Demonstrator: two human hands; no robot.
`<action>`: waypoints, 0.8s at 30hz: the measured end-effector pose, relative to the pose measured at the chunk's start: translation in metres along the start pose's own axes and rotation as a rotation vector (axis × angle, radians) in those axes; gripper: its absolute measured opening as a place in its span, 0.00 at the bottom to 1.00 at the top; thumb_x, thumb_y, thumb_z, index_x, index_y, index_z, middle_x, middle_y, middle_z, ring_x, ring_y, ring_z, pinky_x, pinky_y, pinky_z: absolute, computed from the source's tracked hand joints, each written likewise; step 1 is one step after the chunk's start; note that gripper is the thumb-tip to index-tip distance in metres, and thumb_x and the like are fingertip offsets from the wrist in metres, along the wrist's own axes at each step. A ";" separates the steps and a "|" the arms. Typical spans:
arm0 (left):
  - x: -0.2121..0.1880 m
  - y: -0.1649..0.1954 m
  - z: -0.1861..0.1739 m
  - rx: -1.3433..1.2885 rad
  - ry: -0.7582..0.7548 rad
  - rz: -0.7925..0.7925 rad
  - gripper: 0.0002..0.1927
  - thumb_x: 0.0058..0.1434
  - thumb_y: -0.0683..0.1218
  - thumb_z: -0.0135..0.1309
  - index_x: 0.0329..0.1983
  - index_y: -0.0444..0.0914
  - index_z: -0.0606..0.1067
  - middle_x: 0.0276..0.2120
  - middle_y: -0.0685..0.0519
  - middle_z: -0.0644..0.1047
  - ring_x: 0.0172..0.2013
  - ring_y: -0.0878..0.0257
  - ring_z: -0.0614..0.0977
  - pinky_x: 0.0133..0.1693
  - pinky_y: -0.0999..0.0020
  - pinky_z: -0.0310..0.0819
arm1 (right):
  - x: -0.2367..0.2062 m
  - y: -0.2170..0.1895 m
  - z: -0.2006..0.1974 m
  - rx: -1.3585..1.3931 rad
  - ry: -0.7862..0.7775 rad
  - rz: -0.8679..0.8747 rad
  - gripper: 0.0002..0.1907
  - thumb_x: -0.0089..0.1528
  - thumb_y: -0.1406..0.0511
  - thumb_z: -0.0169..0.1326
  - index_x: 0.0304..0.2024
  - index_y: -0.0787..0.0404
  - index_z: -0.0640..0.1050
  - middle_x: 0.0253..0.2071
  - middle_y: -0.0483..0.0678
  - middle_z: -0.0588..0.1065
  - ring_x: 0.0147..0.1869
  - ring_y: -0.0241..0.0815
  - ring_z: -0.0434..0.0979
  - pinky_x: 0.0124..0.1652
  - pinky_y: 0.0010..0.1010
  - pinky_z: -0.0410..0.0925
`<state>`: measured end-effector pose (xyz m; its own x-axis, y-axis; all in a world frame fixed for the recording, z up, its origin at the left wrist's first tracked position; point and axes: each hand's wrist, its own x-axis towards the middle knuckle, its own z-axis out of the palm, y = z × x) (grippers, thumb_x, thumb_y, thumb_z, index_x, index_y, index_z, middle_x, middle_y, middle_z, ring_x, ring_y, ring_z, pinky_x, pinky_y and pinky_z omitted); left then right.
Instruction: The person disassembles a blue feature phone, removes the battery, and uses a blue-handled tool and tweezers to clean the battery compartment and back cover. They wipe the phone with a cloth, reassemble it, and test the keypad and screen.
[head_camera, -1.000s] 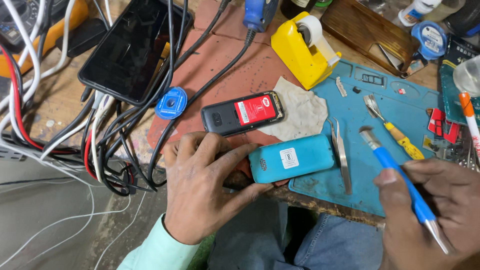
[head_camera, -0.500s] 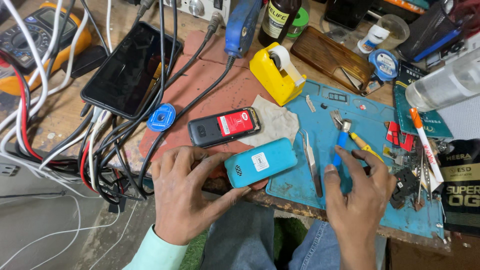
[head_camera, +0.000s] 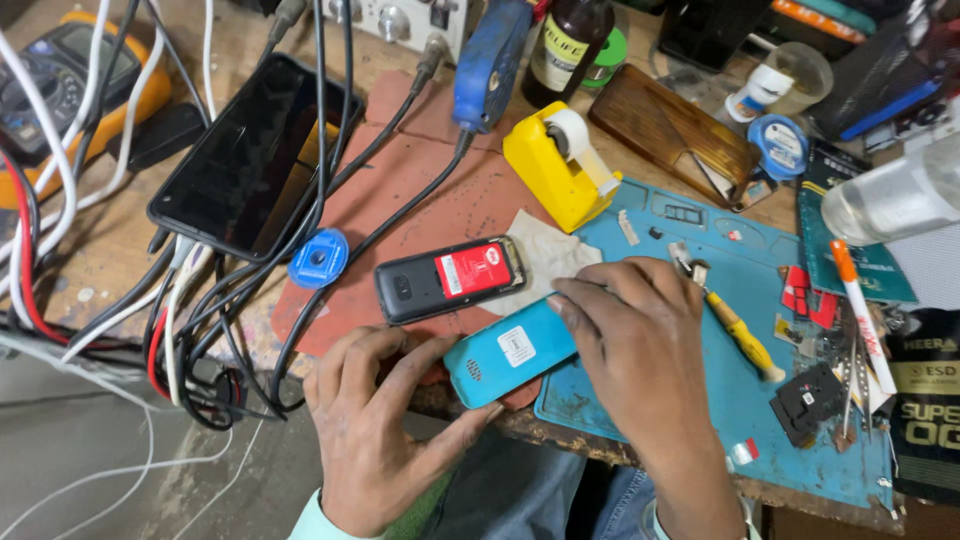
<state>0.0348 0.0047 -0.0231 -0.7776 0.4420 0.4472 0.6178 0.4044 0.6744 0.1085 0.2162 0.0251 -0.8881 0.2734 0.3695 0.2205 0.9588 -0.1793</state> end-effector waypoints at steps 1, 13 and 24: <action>0.000 0.001 0.000 0.007 -0.014 -0.021 0.30 0.44 0.62 0.70 0.49 0.45 0.81 0.47 0.53 0.75 0.53 0.52 0.72 0.55 0.53 0.58 | 0.002 0.001 -0.003 -0.002 -0.012 -0.008 0.10 0.60 0.61 0.62 0.41 0.56 0.85 0.41 0.42 0.80 0.53 0.47 0.74 0.54 0.45 0.62; -0.001 0.003 -0.001 -0.020 -0.054 -0.060 0.31 0.36 0.58 0.72 0.45 0.44 0.81 0.43 0.54 0.74 0.51 0.54 0.71 0.54 0.52 0.55 | 0.007 0.012 -0.022 0.486 0.110 0.686 0.12 0.63 0.59 0.61 0.45 0.57 0.82 0.41 0.45 0.81 0.46 0.48 0.79 0.46 0.38 0.69; 0.002 0.006 0.000 -0.028 0.010 0.014 0.31 0.36 0.54 0.70 0.45 0.42 0.77 0.45 0.52 0.74 0.51 0.53 0.74 0.54 0.54 0.57 | 0.017 0.017 -0.012 0.057 0.006 0.040 0.07 0.63 0.63 0.61 0.43 0.57 0.82 0.41 0.47 0.80 0.49 0.50 0.77 0.53 0.43 0.67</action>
<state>0.0370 0.0080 -0.0181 -0.7702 0.4397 0.4621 0.6251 0.3761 0.6840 0.1019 0.2382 0.0397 -0.8766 0.3123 0.3661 0.2326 0.9410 -0.2459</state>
